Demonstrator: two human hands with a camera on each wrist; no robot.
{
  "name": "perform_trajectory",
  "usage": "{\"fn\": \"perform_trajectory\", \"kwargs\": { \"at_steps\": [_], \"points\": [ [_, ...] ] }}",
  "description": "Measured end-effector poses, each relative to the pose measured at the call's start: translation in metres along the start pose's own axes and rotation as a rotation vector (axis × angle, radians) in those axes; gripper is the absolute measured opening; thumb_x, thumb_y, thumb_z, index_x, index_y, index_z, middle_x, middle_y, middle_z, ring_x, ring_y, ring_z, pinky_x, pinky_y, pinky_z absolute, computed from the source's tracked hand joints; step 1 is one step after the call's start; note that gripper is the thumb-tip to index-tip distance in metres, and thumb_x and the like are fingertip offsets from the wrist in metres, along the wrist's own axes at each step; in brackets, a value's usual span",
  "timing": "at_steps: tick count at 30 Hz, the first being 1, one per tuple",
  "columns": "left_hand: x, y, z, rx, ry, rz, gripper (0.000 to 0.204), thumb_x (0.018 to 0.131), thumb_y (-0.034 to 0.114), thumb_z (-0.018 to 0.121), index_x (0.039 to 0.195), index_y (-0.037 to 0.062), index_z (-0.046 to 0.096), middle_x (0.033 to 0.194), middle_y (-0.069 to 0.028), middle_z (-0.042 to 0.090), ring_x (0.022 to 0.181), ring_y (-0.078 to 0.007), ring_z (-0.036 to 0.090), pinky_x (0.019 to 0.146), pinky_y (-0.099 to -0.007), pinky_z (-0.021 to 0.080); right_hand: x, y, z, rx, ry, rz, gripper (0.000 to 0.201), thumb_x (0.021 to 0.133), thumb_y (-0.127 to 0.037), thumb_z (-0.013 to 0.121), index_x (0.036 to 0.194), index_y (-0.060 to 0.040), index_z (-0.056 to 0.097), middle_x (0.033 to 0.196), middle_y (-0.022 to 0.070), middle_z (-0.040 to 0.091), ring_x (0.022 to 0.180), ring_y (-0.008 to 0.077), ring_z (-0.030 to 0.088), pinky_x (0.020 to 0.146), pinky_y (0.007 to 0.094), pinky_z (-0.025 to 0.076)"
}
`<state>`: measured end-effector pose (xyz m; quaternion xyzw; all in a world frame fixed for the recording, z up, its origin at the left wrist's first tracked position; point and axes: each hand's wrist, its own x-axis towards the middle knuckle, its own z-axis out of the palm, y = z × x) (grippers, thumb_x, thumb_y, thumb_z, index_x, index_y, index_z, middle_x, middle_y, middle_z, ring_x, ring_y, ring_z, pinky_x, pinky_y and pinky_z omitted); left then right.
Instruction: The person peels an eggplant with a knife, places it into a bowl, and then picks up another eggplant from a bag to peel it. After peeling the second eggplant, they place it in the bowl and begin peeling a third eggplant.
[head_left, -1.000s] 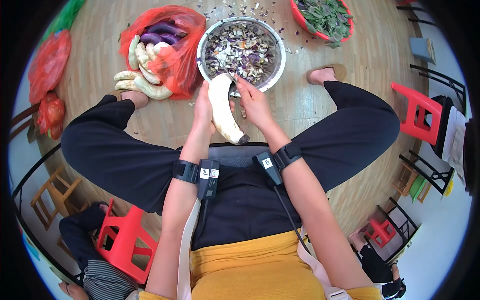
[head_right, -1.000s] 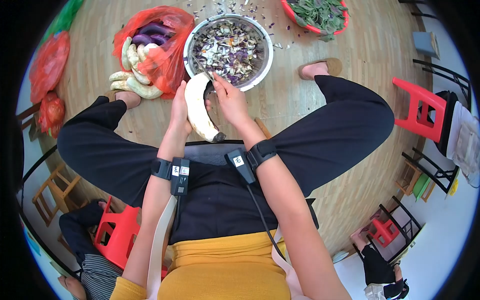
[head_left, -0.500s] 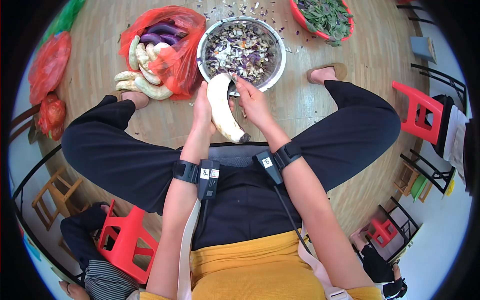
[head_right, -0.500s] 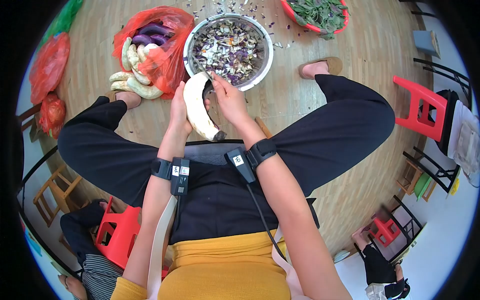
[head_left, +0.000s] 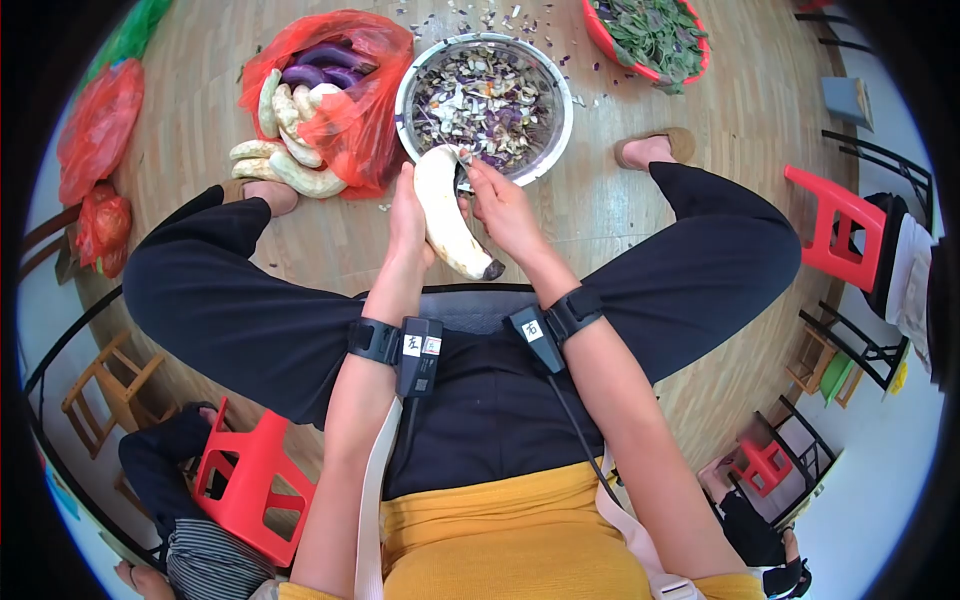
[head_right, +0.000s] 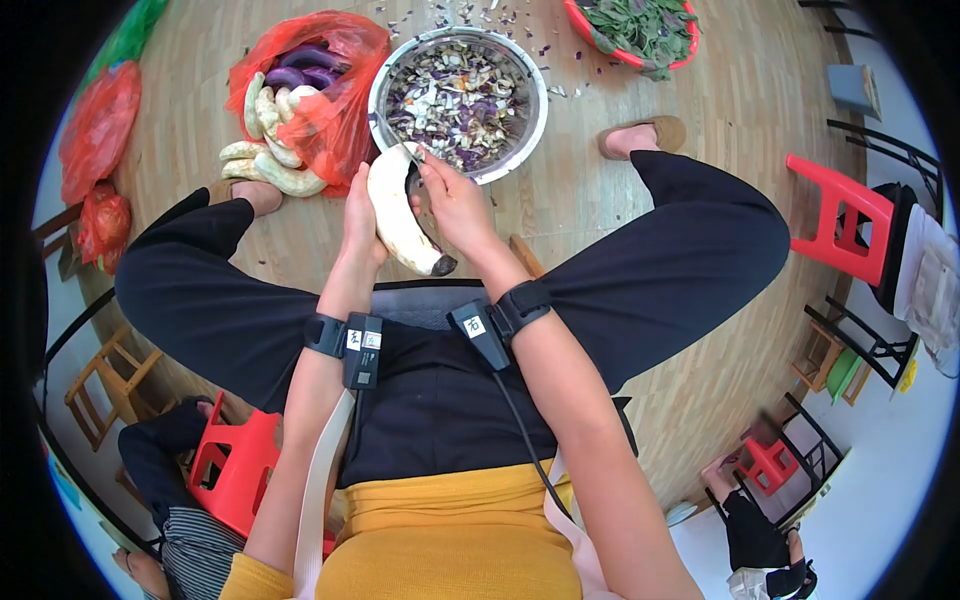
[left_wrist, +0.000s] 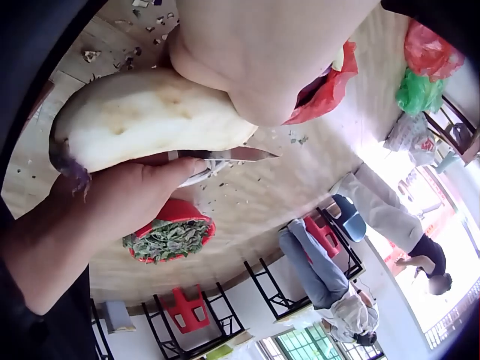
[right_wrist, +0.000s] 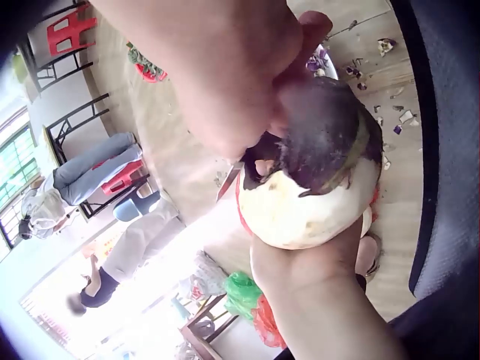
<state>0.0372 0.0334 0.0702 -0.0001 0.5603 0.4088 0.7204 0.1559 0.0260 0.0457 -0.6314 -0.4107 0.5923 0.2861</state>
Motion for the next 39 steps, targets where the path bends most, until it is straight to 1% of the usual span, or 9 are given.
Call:
{"fn": "perform_trajectory", "kwargs": {
  "at_steps": [5, 7, 14, 17, 19, 22, 23, 29, 39],
  "points": [
    [-0.004, 0.000, -0.002, 0.034, -0.058, -0.028, 0.051, 0.090, 0.046, 0.024, 0.102, 0.0036, 0.049, 0.068, -0.0105, 0.057, 0.054, -0.0205, 0.056, 0.051, -0.0328, 0.048, 0.010, 0.017, -0.006, -0.176, 0.130, -0.052, 0.035, 0.088, -0.032, 0.046, 0.117, -0.0132, 0.053, 0.061, 0.0023, 0.052, 0.052, 0.0090, 0.047, 0.052, 0.0262, 0.041],
    [-0.005, 0.001, 0.000, 0.044, -0.079, -0.033, 0.051, 0.090, 0.046, 0.023, 0.102, 0.0034, 0.050, 0.068, -0.0109, 0.057, 0.054, -0.0207, 0.057, 0.051, -0.0327, 0.048, 0.011, 0.015, -0.012, 0.076, 0.114, 0.130, 0.037, 0.089, -0.034, 0.045, 0.115, -0.0094, 0.054, 0.060, 0.0018, 0.053, 0.053, 0.0095, 0.049, 0.052, 0.0259, 0.041],
    [0.001, 0.000, -0.001, 0.007, -0.146, -0.028, 0.050, 0.089, 0.045, 0.028, 0.104, 0.0037, 0.051, 0.068, -0.0119, 0.059, 0.058, -0.0205, 0.059, 0.054, -0.0317, 0.049, 0.012, 0.010, -0.013, 0.301, 0.091, 0.224, 0.038, 0.088, -0.036, 0.045, 0.112, -0.0077, 0.054, 0.052, -0.0002, 0.045, 0.044, 0.0069, 0.041, 0.041, 0.0225, 0.033],
    [0.000, 0.001, 0.003, 0.058, -0.164, -0.030, 0.050, 0.089, 0.046, 0.030, 0.103, 0.0039, 0.051, 0.070, -0.0125, 0.060, 0.059, -0.0203, 0.059, 0.055, -0.0314, 0.050, 0.009, -0.002, -0.013, 0.433, 0.080, 0.302, 0.035, 0.088, -0.037, 0.045, 0.106, -0.0088, 0.055, 0.049, -0.0024, 0.038, 0.039, 0.0054, 0.033, 0.036, 0.0211, 0.025],
    [0.002, -0.001, 0.003, 0.106, -0.163, -0.009, 0.049, 0.087, 0.047, 0.037, 0.105, 0.0036, 0.051, 0.074, -0.0109, 0.061, 0.062, -0.0192, 0.059, 0.058, -0.0296, 0.049, 0.010, -0.005, -0.015, 0.471, 0.057, 0.325, 0.032, 0.089, -0.037, 0.043, 0.083, -0.0068, 0.051, 0.050, -0.0019, 0.038, 0.036, 0.0057, 0.029, 0.034, 0.0201, 0.022],
    [0.006, -0.005, 0.005, 0.258, -0.114, 0.111, 0.049, 0.086, 0.045, 0.044, 0.108, 0.0025, 0.050, 0.085, -0.0078, 0.061, 0.071, -0.0167, 0.059, 0.065, -0.0277, 0.047, 0.010, -0.005, -0.015, 0.510, 0.044, 0.334, 0.030, 0.088, -0.038, 0.046, 0.092, -0.0090, 0.055, 0.047, -0.0050, 0.034, 0.036, 0.0038, 0.026, 0.034, 0.0198, 0.019],
    [0.004, -0.004, 0.004, 0.304, -0.111, 0.102, 0.051, 0.084, 0.044, 0.049, 0.111, 0.0005, 0.049, 0.096, -0.0055, 0.058, 0.083, -0.0134, 0.057, 0.074, -0.0254, 0.043, 0.010, -0.006, -0.015, 0.508, 0.043, 0.333, 0.030, 0.088, -0.038, 0.046, 0.092, -0.0090, 0.055, 0.047, -0.0050, 0.034, 0.036, 0.0038, 0.026, 0.034, 0.0198, 0.019],
    [0.008, -0.009, 0.001, 0.432, -0.004, 0.221, 0.059, 0.079, 0.038, 0.060, 0.115, -0.0061, 0.045, 0.095, -0.0109, 0.058, 0.080, -0.0117, 0.055, 0.069, -0.0229, 0.044, 0.007, -0.013, -0.013, 0.536, -0.032, 0.275, 0.028, 0.084, -0.035, 0.054, 0.092, -0.0077, 0.055, 0.051, -0.0065, 0.037, 0.039, 0.0013, 0.027, 0.035, 0.0185, 0.018],
    [0.006, -0.008, -0.007, 0.530, 0.010, 0.221, 0.063, 0.076, 0.038, 0.062, 0.116, -0.0072, 0.043, 0.097, -0.0139, 0.058, 0.081, -0.0153, 0.056, 0.069, -0.0252, 0.045, 0.007, -0.016, -0.009, 0.462, -0.049, 0.282, 0.035, 0.078, -0.033, 0.062, 0.099, -0.0058, 0.054, 0.055, -0.0063, 0.042, 0.040, 0.0005, 0.031, 0.036, 0.0166, 0.020]
  ]
}}
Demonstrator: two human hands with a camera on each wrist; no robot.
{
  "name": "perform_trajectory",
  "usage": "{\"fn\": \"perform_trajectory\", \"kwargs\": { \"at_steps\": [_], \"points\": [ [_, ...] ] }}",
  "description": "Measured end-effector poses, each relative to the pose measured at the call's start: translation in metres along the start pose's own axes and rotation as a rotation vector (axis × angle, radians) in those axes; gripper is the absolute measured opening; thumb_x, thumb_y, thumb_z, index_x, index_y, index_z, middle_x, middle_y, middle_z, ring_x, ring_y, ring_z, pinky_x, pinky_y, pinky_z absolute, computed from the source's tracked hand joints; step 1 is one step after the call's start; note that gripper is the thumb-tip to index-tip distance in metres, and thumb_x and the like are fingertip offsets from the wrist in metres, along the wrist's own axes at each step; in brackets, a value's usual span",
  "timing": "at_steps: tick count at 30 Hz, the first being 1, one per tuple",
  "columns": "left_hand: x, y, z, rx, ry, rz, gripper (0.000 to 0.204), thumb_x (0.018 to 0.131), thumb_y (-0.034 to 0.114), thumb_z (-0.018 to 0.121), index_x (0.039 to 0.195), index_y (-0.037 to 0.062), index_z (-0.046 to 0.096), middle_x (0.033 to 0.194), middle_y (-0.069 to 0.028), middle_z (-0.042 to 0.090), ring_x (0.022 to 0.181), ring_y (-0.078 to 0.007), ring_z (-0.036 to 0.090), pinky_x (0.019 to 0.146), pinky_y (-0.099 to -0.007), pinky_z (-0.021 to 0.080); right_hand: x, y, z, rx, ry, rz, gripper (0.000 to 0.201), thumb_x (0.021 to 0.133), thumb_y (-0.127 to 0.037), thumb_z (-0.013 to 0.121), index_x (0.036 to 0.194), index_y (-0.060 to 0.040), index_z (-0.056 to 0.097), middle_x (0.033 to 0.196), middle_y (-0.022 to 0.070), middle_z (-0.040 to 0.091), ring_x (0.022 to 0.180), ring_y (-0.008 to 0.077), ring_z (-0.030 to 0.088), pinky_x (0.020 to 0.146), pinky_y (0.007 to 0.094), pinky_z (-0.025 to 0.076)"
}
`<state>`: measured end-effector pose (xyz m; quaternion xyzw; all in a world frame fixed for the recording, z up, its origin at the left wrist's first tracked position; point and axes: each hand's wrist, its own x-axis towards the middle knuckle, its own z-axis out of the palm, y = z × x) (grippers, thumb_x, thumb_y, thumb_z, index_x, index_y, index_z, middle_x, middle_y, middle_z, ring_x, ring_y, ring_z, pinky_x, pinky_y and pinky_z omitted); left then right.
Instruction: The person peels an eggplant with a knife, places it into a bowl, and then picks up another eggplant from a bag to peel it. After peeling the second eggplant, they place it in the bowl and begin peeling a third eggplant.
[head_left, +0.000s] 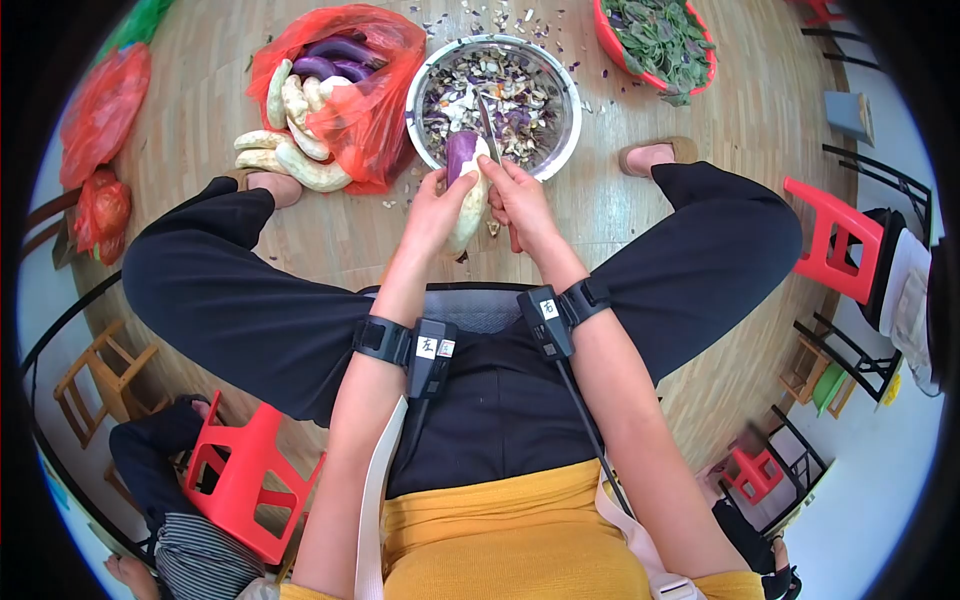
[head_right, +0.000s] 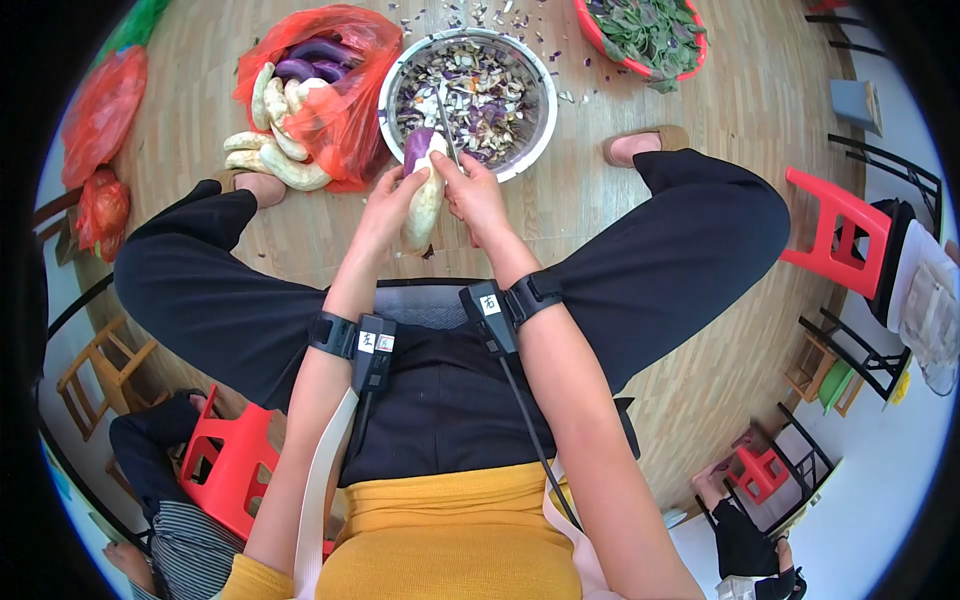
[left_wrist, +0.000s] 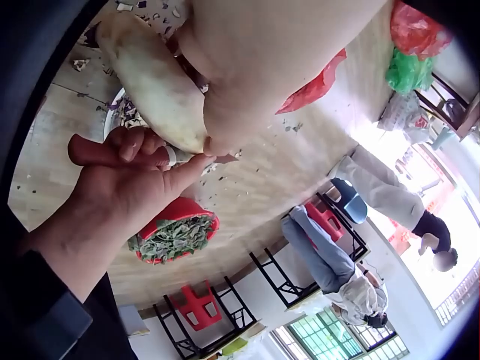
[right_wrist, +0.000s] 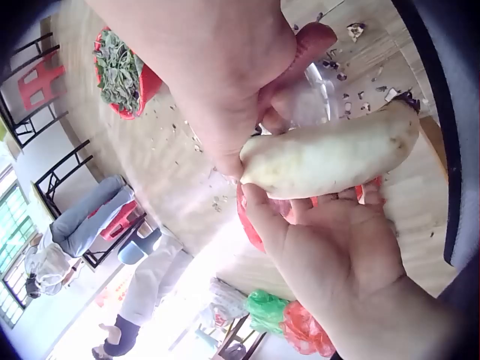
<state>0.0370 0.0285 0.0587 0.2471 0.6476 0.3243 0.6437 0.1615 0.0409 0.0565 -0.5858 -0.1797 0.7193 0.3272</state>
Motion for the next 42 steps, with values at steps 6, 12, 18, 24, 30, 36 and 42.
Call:
{"fn": "perform_trajectory", "kwargs": {
  "at_steps": [6, 12, 18, 24, 30, 36, 42],
  "points": [
    [0.008, -0.002, -0.010, -0.126, 0.029, -0.167, 0.065, 0.071, 0.044, 0.065, 0.108, -0.0069, 0.046, 0.098, -0.0130, 0.057, 0.085, -0.0154, 0.055, 0.076, -0.0267, 0.042, -0.019, -0.021, 0.015, -0.063, -0.055, -0.024, 0.028, 0.081, -0.026, 0.061, 0.100, -0.0065, 0.056, 0.055, -0.0071, 0.043, 0.041, 0.0003, 0.032, 0.036, 0.0172, 0.021],
    [-0.002, 0.007, -0.008, -0.016, -0.021, -0.080, 0.056, 0.072, 0.040, 0.065, 0.110, 0.0020, 0.048, 0.091, -0.0055, 0.058, 0.079, -0.0132, 0.056, 0.069, -0.0256, 0.043, -0.008, -0.005, 0.006, -0.068, -0.102, -0.026, 0.026, 0.083, -0.027, 0.058, 0.099, -0.0067, 0.056, 0.055, -0.0074, 0.042, 0.043, 0.0003, 0.032, 0.037, 0.0178, 0.021],
    [0.005, -0.009, -0.007, 0.301, -0.001, 0.147, 0.063, 0.059, 0.037, 0.071, 0.104, -0.0026, 0.052, 0.092, -0.0116, 0.061, 0.082, -0.0182, 0.059, 0.074, -0.0302, 0.046, 0.002, 0.006, 0.001, -0.041, -0.050, -0.072, 0.037, 0.085, -0.034, 0.051, 0.110, -0.0070, 0.054, 0.054, -0.0037, 0.047, 0.044, 0.0046, 0.040, 0.039, 0.0211, 0.029],
    [-0.007, 0.011, -0.007, 0.581, 0.142, 0.170, 0.064, 0.058, 0.040, 0.069, 0.106, 0.0007, 0.052, 0.092, -0.0180, 0.061, 0.088, -0.0288, 0.060, 0.076, -0.0358, 0.046, -0.019, -0.007, 0.010, -0.778, 0.157, -0.627, 0.042, 0.084, -0.037, 0.048, 0.123, -0.0202, 0.047, 0.064, 0.0123, 0.059, 0.060, 0.0261, 0.060, 0.060, 0.0348, 0.046],
    [-0.016, 0.020, -0.011, 0.957, 0.162, 0.077, 0.063, 0.060, 0.046, 0.067, 0.105, 0.0026, 0.054, 0.092, -0.0185, 0.061, 0.088, -0.0317, 0.059, 0.076, -0.0400, 0.046, -0.029, -0.014, 0.010, -1.003, -0.085, -0.463, 0.040, 0.083, -0.037, 0.047, 0.120, -0.0231, 0.049, 0.069, 0.0127, 0.061, 0.069, 0.0324, 0.060, 0.063, 0.0395, 0.046],
    [-0.014, 0.019, -0.011, 0.960, 0.098, 0.085, 0.058, 0.060, 0.047, 0.066, 0.097, 0.0024, 0.059, 0.088, -0.0180, 0.062, 0.087, -0.0312, 0.059, 0.075, -0.0396, 0.046, -0.031, -0.017, 0.009, -1.118, -0.059, -0.490, 0.037, 0.084, -0.040, 0.046, 0.116, -0.0226, 0.053, 0.068, 0.0126, 0.061, 0.069, 0.0323, 0.059, 0.064, 0.0411, 0.046],
    [-0.013, 0.021, -0.008, 0.963, 0.124, 0.061, 0.060, 0.060, 0.048, 0.066, 0.100, 0.0039, 0.058, 0.088, -0.0181, 0.062, 0.088, -0.0310, 0.059, 0.077, -0.0386, 0.045, -0.026, -0.012, 0.007, -1.163, 0.016, -0.566, 0.033, 0.084, -0.040, 0.046, 0.113, -0.0283, 0.055, 0.065, 0.0123, 0.060, 0.061, 0.0304, 0.059, 0.059, 0.0383, 0.045]
  ]
}}
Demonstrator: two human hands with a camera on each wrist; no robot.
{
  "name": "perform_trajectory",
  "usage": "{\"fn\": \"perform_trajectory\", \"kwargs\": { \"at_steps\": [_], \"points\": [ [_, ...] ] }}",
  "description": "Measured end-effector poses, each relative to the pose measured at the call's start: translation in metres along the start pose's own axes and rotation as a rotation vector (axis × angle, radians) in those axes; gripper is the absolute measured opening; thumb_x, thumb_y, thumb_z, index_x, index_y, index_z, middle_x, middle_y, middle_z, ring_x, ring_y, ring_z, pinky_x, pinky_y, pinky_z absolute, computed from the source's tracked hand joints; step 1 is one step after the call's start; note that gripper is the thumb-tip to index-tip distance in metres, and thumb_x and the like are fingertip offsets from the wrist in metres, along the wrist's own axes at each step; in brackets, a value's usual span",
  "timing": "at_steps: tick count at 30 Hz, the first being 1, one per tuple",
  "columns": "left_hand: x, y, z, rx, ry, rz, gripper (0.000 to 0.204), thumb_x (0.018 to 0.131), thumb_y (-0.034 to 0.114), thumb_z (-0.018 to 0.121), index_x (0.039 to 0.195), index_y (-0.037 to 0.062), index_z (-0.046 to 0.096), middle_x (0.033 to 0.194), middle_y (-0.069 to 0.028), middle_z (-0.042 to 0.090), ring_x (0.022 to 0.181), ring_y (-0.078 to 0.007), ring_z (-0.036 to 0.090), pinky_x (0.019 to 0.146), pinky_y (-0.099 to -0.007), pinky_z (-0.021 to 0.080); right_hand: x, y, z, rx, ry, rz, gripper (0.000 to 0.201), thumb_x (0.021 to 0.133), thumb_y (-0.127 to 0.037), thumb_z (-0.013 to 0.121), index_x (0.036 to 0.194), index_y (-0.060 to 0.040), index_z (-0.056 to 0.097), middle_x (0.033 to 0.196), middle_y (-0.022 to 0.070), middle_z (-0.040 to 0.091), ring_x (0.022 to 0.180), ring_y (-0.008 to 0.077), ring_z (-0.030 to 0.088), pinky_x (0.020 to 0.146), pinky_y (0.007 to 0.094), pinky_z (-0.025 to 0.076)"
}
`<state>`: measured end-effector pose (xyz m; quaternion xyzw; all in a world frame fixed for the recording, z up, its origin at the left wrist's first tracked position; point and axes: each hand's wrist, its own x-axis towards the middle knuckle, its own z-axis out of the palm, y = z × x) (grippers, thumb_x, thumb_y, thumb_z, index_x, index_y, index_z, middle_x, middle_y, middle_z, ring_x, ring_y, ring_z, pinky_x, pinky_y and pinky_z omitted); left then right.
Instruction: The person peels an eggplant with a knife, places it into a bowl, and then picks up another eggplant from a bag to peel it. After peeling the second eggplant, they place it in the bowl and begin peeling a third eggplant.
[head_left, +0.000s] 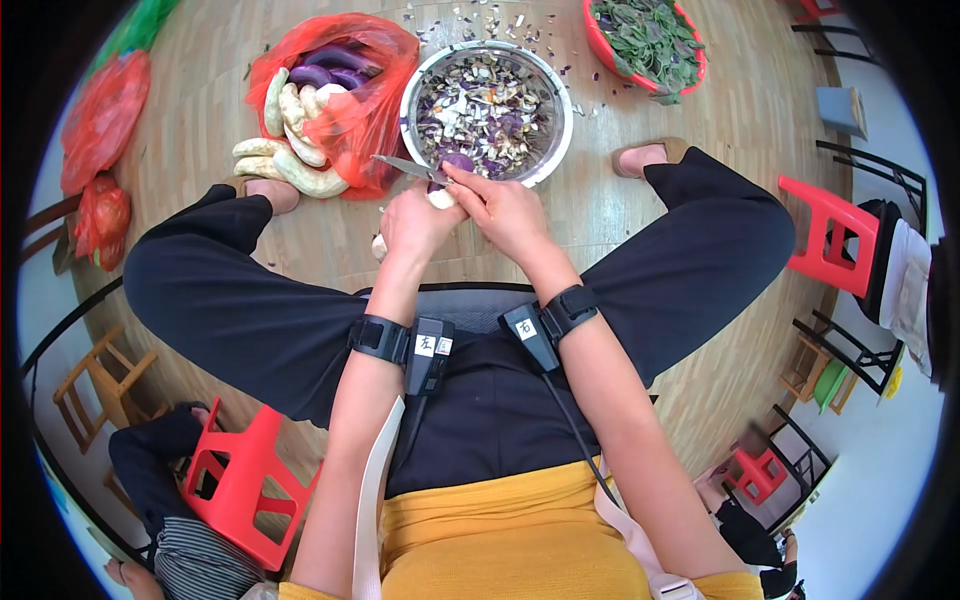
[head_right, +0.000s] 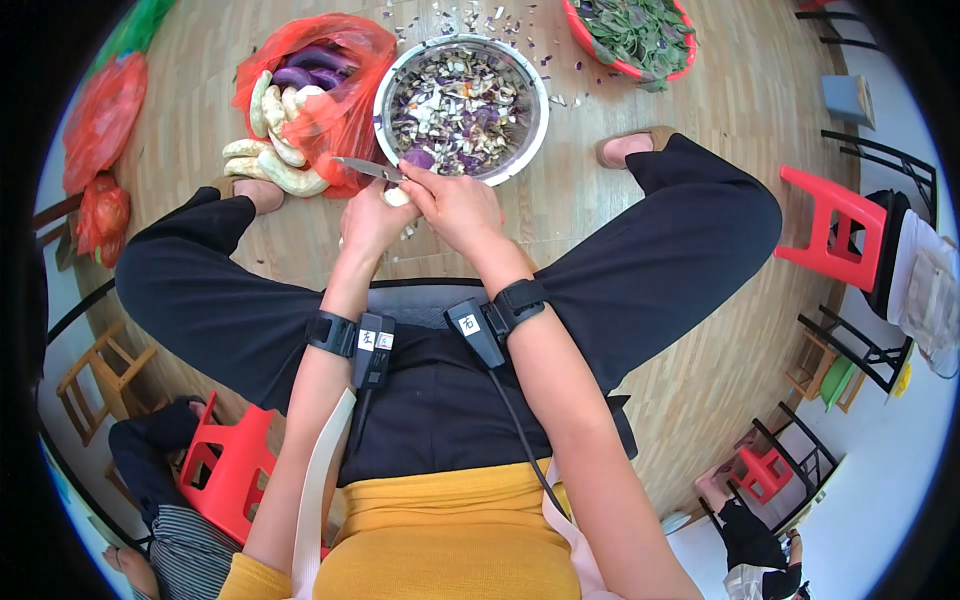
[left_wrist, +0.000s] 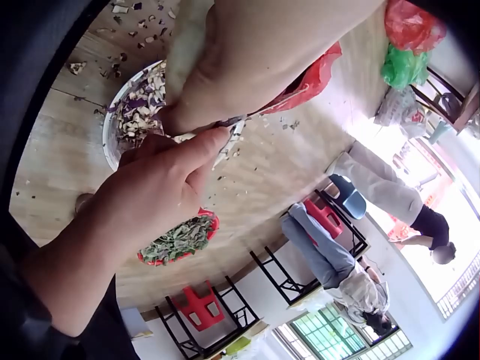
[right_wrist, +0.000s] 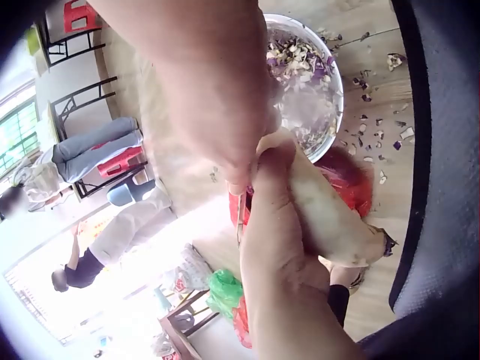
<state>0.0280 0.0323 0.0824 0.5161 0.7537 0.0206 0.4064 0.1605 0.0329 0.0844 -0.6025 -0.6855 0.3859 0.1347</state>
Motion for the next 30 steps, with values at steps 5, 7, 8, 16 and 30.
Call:
{"fn": "perform_trajectory", "kwargs": {
  "at_steps": [5, 7, 8, 16, 30],
  "points": [
    [0.000, 0.000, 0.002, -0.001, 0.008, 0.020, 0.062, 0.060, 0.051, 0.065, 0.101, 0.0044, 0.058, 0.089, -0.0180, 0.062, 0.088, -0.0309, 0.059, 0.077, -0.0389, 0.045, 0.001, -0.001, -0.001, -0.037, -0.011, 0.041, 0.030, 0.084, -0.040, 0.047, 0.110, -0.0279, 0.058, 0.067, 0.0123, 0.060, 0.064, 0.0297, 0.060, 0.060, 0.0368, 0.046],
    [0.000, 0.001, 0.002, -0.009, 0.009, 0.015, 0.062, 0.060, 0.051, 0.064, 0.101, 0.0047, 0.058, 0.089, -0.0179, 0.062, 0.088, -0.0307, 0.059, 0.077, -0.0388, 0.045, 0.003, 0.003, 0.009, 0.059, 0.039, 0.080, 0.029, 0.084, -0.040, 0.047, 0.106, -0.0257, 0.060, 0.066, 0.0124, 0.060, 0.063, 0.0303, 0.059, 0.058, 0.0381, 0.046],
    [0.000, 0.002, 0.002, -0.019, 0.011, 0.012, 0.062, 0.060, 0.051, 0.064, 0.101, 0.0049, 0.058, 0.089, -0.0178, 0.062, 0.088, -0.0305, 0.059, 0.077, -0.0387, 0.045, 0.003, 0.006, 0.013, 0.153, 0.090, 0.118, 0.029, 0.083, -0.040, 0.048, 0.101, -0.0235, 0.063, 0.065, 0.0126, 0.060, 0.062, 0.0308, 0.059, 0.057, 0.0394, 0.046],
    [0.002, 0.003, 0.001, 0.006, -0.026, -0.026, 0.058, 0.061, 0.049, 0.064, 0.098, 0.0051, 0.060, 0.089, -0.0172, 0.062, 0.088, -0.0304, 0.059, 0.077, -0.0384, 0.045, 0.007, 0.012, 0.028, 0.301, 0.209, 0.096, 0.028, 0.084, -0.039, 0.047, 0.102, -0.0238, 0.062, 0.069, 0.0124, 0.061, 0.064, 0.0295, 0.060, 0.059, 0.0376, 0.047],
    [0.002, -0.001, 0.003, -0.132, 0.005, -0.002, 0.054, 0.058, 0.043, 0.066, 0.097, 0.0067, 0.060, 0.091, -0.0164, 0.062, 0.089, -0.0296, 0.059, 0.077, -0.0385, 0.045, 0.014, 0.020, 0.018, 0.512, 0.260, 0.039, 0.036, 0.087, -0.032, 0.045, 0.116, -0.0130, 0.052, 0.093, 0.0152, 0.062, 0.084, 0.0271, 0.061, 0.074, 0.0321, 0.045]
  ]
}}
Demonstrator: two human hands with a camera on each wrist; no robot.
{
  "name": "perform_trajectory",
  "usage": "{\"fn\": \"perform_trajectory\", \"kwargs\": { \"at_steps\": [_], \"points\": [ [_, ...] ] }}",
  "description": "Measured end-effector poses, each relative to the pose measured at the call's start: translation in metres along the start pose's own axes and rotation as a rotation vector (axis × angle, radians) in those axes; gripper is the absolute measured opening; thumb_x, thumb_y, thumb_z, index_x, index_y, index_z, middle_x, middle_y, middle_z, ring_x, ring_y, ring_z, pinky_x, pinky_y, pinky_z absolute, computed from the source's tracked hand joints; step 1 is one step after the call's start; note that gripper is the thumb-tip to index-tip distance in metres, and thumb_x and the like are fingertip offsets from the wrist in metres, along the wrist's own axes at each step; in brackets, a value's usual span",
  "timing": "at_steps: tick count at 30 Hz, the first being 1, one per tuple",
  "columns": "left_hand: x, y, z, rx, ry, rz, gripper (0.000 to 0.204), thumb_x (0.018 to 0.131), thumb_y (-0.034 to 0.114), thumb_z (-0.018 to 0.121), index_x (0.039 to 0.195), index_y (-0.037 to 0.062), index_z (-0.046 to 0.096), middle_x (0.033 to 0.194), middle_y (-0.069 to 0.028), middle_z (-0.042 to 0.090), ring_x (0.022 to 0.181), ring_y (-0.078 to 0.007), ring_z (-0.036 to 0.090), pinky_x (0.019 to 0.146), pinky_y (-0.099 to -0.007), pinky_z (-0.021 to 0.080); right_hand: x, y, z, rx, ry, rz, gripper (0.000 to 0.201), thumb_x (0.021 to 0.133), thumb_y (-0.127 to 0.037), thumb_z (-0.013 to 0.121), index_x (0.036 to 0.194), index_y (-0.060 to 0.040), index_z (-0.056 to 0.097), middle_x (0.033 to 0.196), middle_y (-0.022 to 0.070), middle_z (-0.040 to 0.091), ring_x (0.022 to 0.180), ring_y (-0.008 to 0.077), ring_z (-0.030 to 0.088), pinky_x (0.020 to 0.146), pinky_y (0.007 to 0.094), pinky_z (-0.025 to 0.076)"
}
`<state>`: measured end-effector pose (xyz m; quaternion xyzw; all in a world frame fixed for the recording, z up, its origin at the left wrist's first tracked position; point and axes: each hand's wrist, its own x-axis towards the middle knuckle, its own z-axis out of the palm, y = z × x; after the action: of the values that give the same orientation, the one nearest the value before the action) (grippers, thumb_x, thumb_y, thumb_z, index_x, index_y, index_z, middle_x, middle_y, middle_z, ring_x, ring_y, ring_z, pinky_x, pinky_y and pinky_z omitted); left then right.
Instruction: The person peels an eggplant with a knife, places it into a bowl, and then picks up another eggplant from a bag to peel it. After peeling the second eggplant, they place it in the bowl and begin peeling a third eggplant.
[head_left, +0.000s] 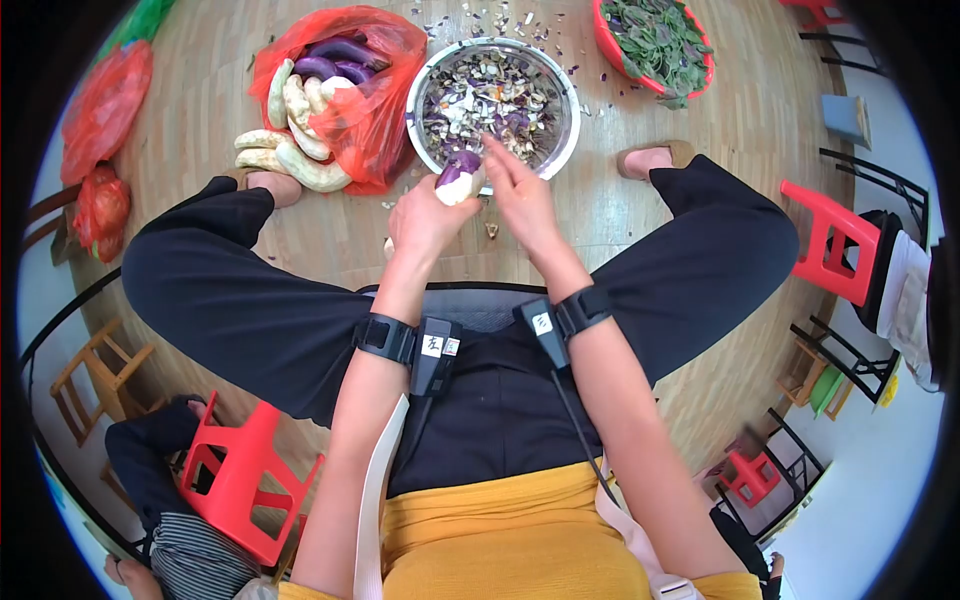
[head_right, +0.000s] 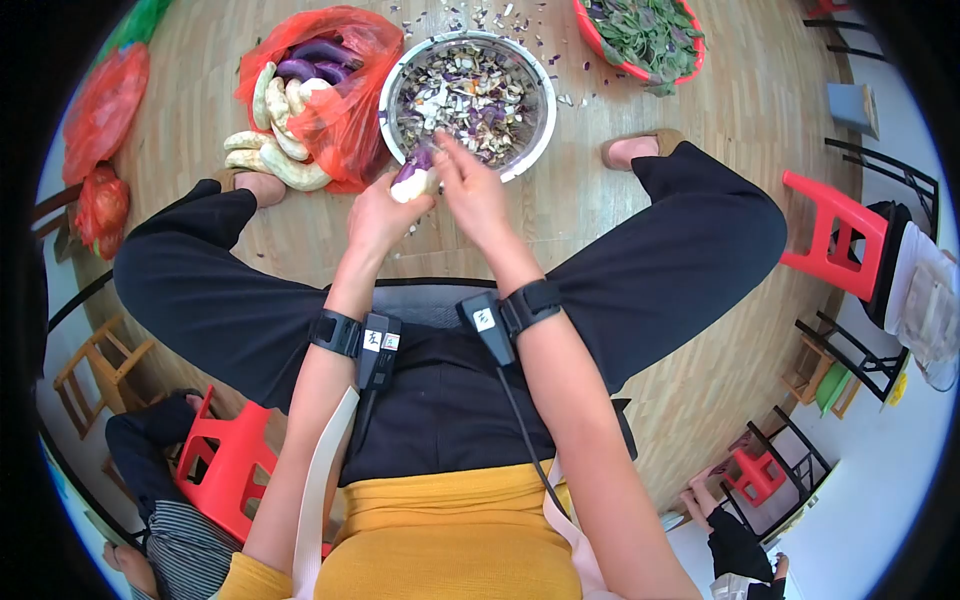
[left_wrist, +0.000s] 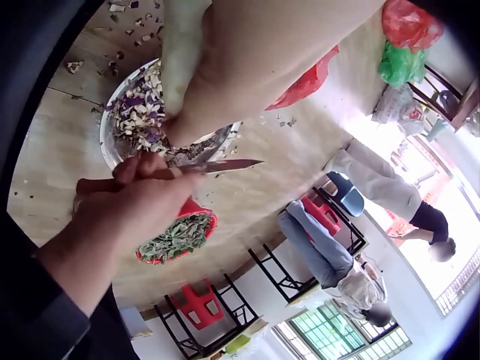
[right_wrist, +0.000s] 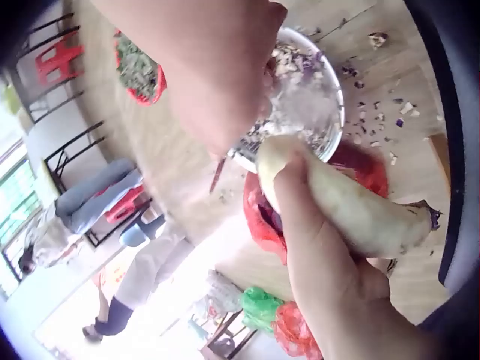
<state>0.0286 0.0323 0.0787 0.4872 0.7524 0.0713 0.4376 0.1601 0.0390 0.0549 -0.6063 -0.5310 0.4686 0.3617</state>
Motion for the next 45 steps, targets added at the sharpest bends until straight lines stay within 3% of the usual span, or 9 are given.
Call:
{"fn": "perform_trajectory", "kwargs": {
  "at_steps": [1, 3, 7, 18, 24, 32, 34, 39, 45],
  "points": [
    [0.000, 0.001, 0.000, 0.046, 0.001, -0.017, 0.055, 0.059, 0.044, 0.066, 0.098, 0.0061, 0.060, 0.090, -0.0167, 0.062, 0.089, -0.0299, 0.059, 0.077, -0.0384, 0.045, -0.006, -0.009, -0.002, 0.000, -0.003, -0.001, 0.036, 0.087, -0.032, 0.045, 0.116, -0.0130, 0.052, 0.093, 0.0152, 0.062, 0.084, 0.0271, 0.061, 0.074, 0.0321, 0.045],
    [0.001, -0.001, -0.002, 0.097, 0.002, -0.036, 0.055, 0.060, 0.046, 0.065, 0.098, 0.0054, 0.060, 0.090, -0.0170, 0.062, 0.088, -0.0302, 0.059, 0.077, -0.0382, 0.045, -0.013, -0.020, -0.004, -0.272, -0.319, 0.040, 0.035, 0.085, -0.035, 0.047, 0.114, -0.0179, 0.054, 0.084, 0.0150, 0.063, 0.081, 0.0319, 0.060, 0.072, 0.0356, 0.046],
    [0.002, -0.001, 0.000, 0.163, -0.091, -0.052, 0.056, 0.062, 0.047, 0.063, 0.094, 0.0017, 0.061, 0.087, -0.0188, 0.062, 0.087, -0.0315, 0.059, 0.076, -0.0385, 0.046, -0.013, -0.029, -0.010, -0.427, -0.364, 0.122, 0.035, 0.083, -0.040, 0.047, 0.112, -0.0223, 0.056, 0.071, 0.0134, 0.062, 0.074, 0.0323, 0.059, 0.068, 0.0405, 0.046],
    [0.002, -0.001, 0.005, 0.167, -0.084, -0.031, 0.053, 0.061, 0.047, 0.065, 0.086, 0.0004, 0.063, 0.082, -0.0201, 0.062, 0.082, -0.0322, 0.061, 0.072, -0.0384, 0.047, -0.012, -0.029, -0.018, -0.446, -0.375, 0.139, 0.042, 0.082, -0.040, 0.048, 0.118, -0.0188, 0.051, 0.076, 0.0139, 0.063, 0.076, 0.0329, 0.059, 0.069, 0.0416, 0.045],
    [0.004, -0.002, 0.005, 0.168, -0.117, -0.069, 0.052, 0.060, 0.046, 0.066, 0.092, 0.0050, 0.063, 0.085, -0.0175, 0.063, 0.084, -0.0312, 0.060, 0.072, -0.0376, 0.047, -0.012, -0.029, -0.018, -0.474, -0.371, 0.154, 0.039, 0.081, -0.041, 0.049, 0.114, -0.0205, 0.054, 0.080, 0.0141, 0.063, 0.077, 0.0325, 0.059, 0.070, 0.0408, 0.046],
    [0.000, -0.006, 0.008, 0.185, -0.047, 0.068, 0.056, 0.058, 0.044, 0.068, 0.100, 0.0085, 0.059, 0.087, -0.0151, 0.063, 0.085, -0.0287, 0.060, 0.074, -0.0371, 0.046, -0.009, -0.008, -0.015, -0.387, -0.273, 0.192, 0.034, 0.082, -0.039, 0.050, 0.110, -0.0217, 0.058, 0.083, 0.0124, 0.063, 0.078, 0.0308, 0.060, 0.070, 0.0388, 0.046],
    [-0.001, -0.003, 0.006, 0.178, -0.036, 0.068, 0.055, 0.058, 0.045, 0.068, 0.098, 0.0073, 0.060, 0.087, -0.0154, 0.063, 0.085, -0.0289, 0.060, 0.074, -0.0373, 0.047, -0.010, -0.007, -0.014, -0.222, -0.312, 0.245, 0.034, 0.082, -0.038, 0.049, 0.111, -0.0222, 0.057, 0.085, 0.0126, 0.063, 0.080, 0.0303, 0.059, 0.071, 0.0379, 0.046],
    [0.006, -0.009, 0.008, 0.199, -0.116, -0.010, 0.058, 0.060, 0.044, 0.067, 0.104, 0.0064, 0.059, 0.088, -0.0177, 0.062, 0.086, -0.0310, 0.060, 0.073, -0.0391, 0.046, -0.014, -0.015, -0.012, -0.263, -0.418, 0.161, 0.035, 0.083, -0.039, 0.048, 0.112, -0.0220, 0.056, 0.087, 0.0124, 0.063, 0.081, 0.0300, 0.059, 0.071, 0.0373, 0.046],
    [0.000, -0.002, 0.007, 0.229, -0.089, -0.006, 0.051, 0.060, 0.044, 0.067, 0.080, -0.0031, 0.064, 0.081, -0.0226, 0.062, 0.080, -0.0340, 0.060, 0.071, -0.0414, 0.047, -0.014, -0.015, -0.010, -0.437, -0.376, 0.107, 0.035, 0.083, -0.043, 0.045, 0.108, -0.0233, 0.058, 0.083, 0.0114, 0.063, 0.078, 0.0295, 0.060, 0.069, 0.0387, 0.047]
  ]
}}
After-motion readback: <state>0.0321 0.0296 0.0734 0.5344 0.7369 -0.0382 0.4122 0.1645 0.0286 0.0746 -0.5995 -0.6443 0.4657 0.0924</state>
